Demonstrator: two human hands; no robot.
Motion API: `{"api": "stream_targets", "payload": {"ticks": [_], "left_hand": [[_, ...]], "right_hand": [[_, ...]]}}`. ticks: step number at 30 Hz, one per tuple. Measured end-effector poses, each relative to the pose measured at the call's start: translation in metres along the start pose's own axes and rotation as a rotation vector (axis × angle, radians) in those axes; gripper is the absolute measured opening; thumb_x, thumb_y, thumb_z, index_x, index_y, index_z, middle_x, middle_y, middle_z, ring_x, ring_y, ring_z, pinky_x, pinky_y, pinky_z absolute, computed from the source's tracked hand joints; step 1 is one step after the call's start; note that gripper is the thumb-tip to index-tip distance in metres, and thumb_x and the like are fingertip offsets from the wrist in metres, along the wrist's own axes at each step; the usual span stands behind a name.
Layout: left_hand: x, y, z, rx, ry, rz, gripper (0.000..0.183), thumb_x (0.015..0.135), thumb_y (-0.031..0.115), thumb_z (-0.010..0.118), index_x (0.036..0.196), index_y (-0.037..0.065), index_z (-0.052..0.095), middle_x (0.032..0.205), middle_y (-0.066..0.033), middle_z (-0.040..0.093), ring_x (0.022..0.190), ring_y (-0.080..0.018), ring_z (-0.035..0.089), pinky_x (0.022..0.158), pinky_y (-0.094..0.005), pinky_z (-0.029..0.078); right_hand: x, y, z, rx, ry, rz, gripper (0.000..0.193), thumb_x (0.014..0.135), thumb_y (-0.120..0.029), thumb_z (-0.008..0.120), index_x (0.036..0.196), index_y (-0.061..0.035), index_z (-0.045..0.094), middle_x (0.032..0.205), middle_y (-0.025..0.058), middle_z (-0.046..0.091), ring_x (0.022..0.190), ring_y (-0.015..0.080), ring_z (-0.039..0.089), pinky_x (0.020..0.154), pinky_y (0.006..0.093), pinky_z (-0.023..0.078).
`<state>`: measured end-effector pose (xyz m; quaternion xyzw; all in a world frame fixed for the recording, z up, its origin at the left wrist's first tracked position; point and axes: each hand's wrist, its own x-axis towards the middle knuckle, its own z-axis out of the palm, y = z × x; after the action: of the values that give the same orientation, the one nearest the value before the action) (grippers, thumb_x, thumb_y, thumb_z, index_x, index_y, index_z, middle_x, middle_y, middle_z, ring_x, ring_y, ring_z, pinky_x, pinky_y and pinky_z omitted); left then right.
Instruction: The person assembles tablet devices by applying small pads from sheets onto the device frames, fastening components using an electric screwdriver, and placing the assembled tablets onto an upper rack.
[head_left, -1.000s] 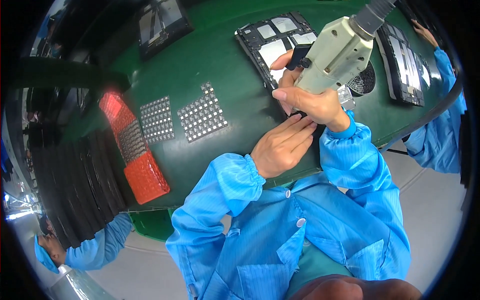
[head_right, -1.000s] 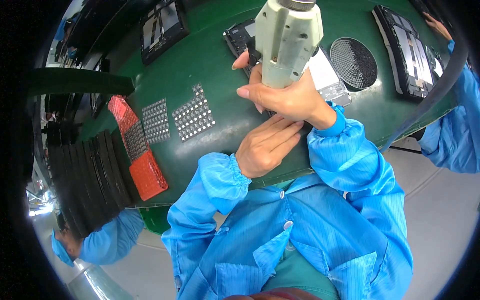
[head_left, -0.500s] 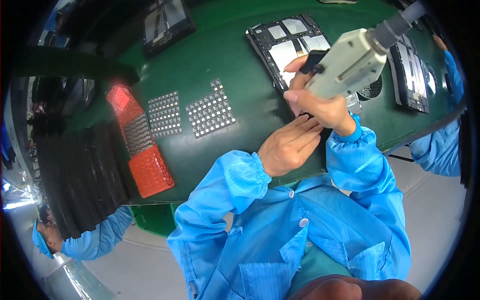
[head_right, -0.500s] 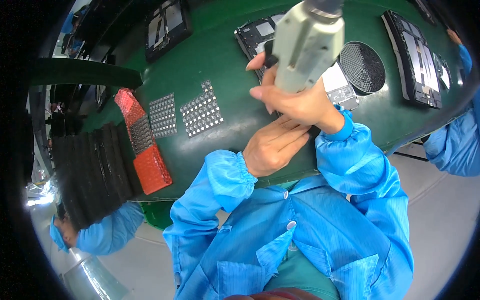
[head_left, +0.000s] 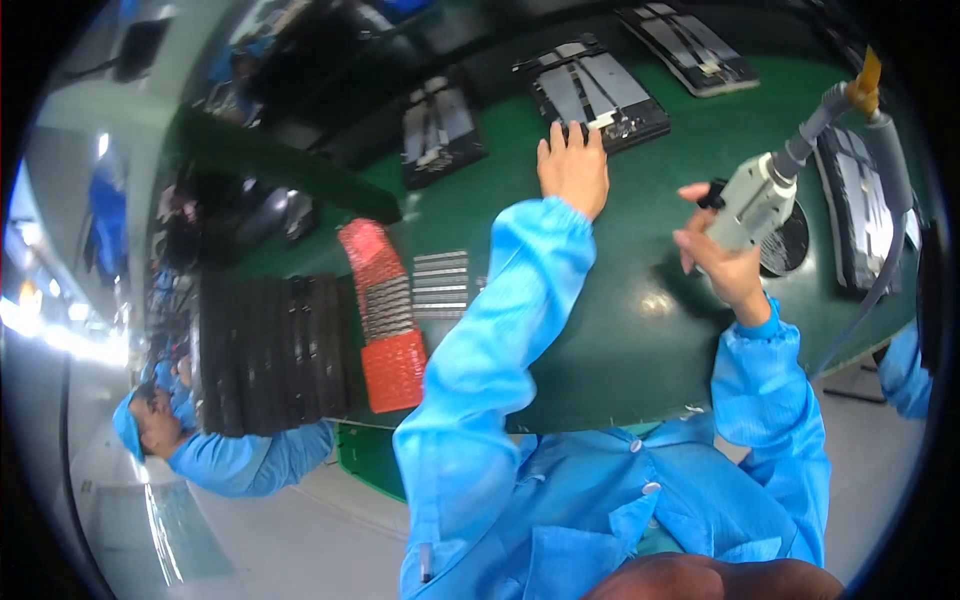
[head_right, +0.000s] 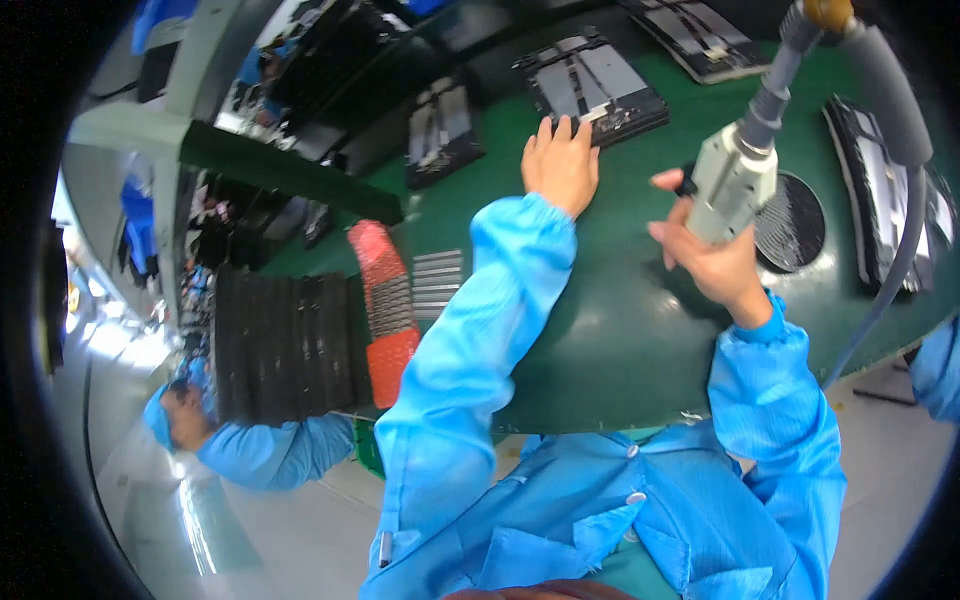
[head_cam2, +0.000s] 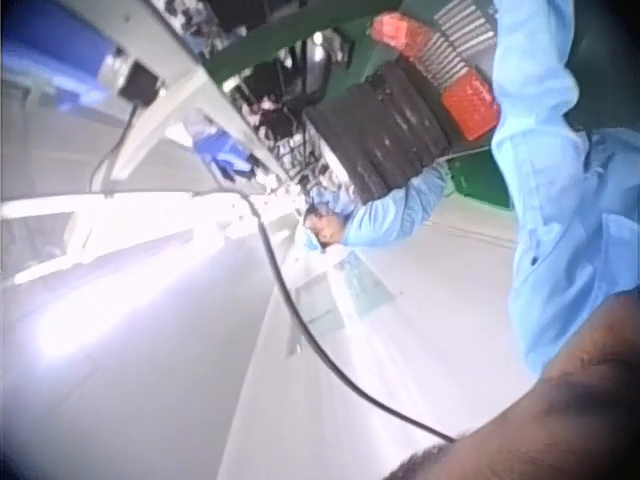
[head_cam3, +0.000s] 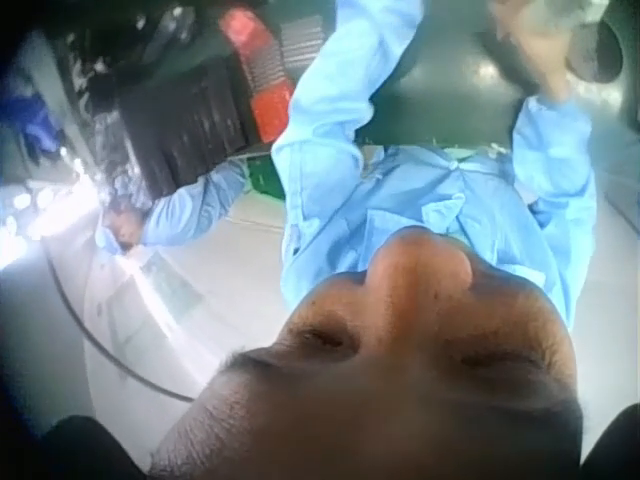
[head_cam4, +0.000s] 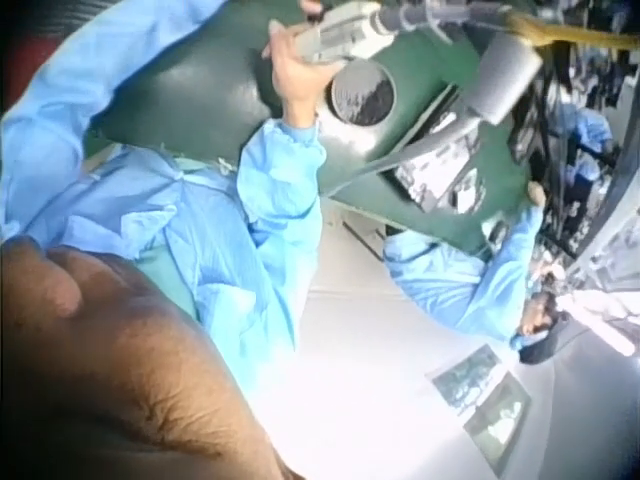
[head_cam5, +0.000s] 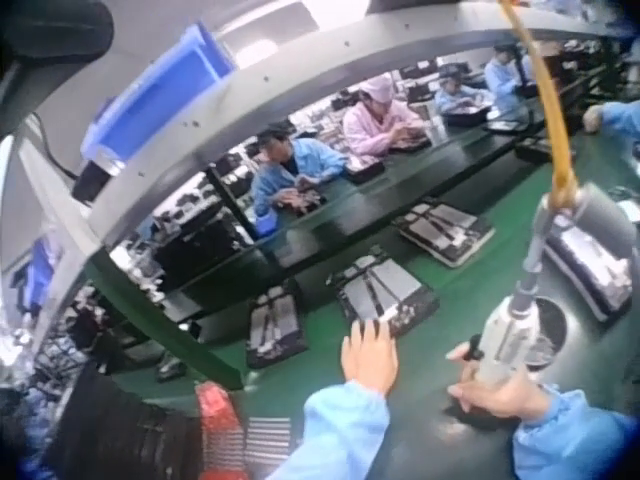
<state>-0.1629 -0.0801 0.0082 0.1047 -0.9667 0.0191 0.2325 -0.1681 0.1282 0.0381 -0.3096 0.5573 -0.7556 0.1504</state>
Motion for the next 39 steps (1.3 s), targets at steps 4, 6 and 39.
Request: {"api": "stream_targets", "payload": {"ticks": [4, 6, 39], "left_hand": [[0.040, -0.031, 0.013, 0.149, -0.235, -0.324, 0.038, 0.078, 0.013, 0.055, 0.114, 0.002, 0.050, 0.114, -0.0177, 0.053, 0.111, -0.0338, 0.049, 0.085, -0.0467, 0.044], [0.053, -0.061, 0.022, -0.107, -0.467, -0.425, 0.036, 0.068, 0.012, 0.061, 0.103, 0.004, 0.059, 0.113, -0.0192, 0.053, 0.095, -0.0339, 0.058, 0.083, -0.0393, 0.049], [0.058, -0.171, -0.070, 0.419, -0.006, -0.369, 0.026, 0.064, 0.019, 0.062, 0.088, 0.009, 0.064, 0.086, -0.0109, 0.064, 0.081, -0.0269, 0.062, 0.080, -0.0407, 0.039]], "right_hand": [[0.001, 0.022, -0.003, -0.031, -0.005, 0.030, 0.045, 0.075, -0.002, 0.067, 0.115, 0.0039, 0.047, 0.062, -0.0026, 0.046, 0.049, 0.0064, 0.045, 0.044, 0.0204, 0.036], [0.000, 0.029, -0.007, -0.068, -0.014, 0.005, 0.042, 0.077, -0.003, 0.063, 0.116, 0.0031, 0.047, 0.063, -0.0028, 0.045, 0.051, 0.0057, 0.044, 0.045, 0.0192, 0.035], [0.000, 0.045, -0.009, -0.087, -0.073, 0.004, 0.038, 0.080, 0.001, 0.059, 0.115, 0.0025, 0.045, 0.063, -0.0004, 0.045, 0.050, 0.0061, 0.043, 0.043, 0.0178, 0.035]]}}
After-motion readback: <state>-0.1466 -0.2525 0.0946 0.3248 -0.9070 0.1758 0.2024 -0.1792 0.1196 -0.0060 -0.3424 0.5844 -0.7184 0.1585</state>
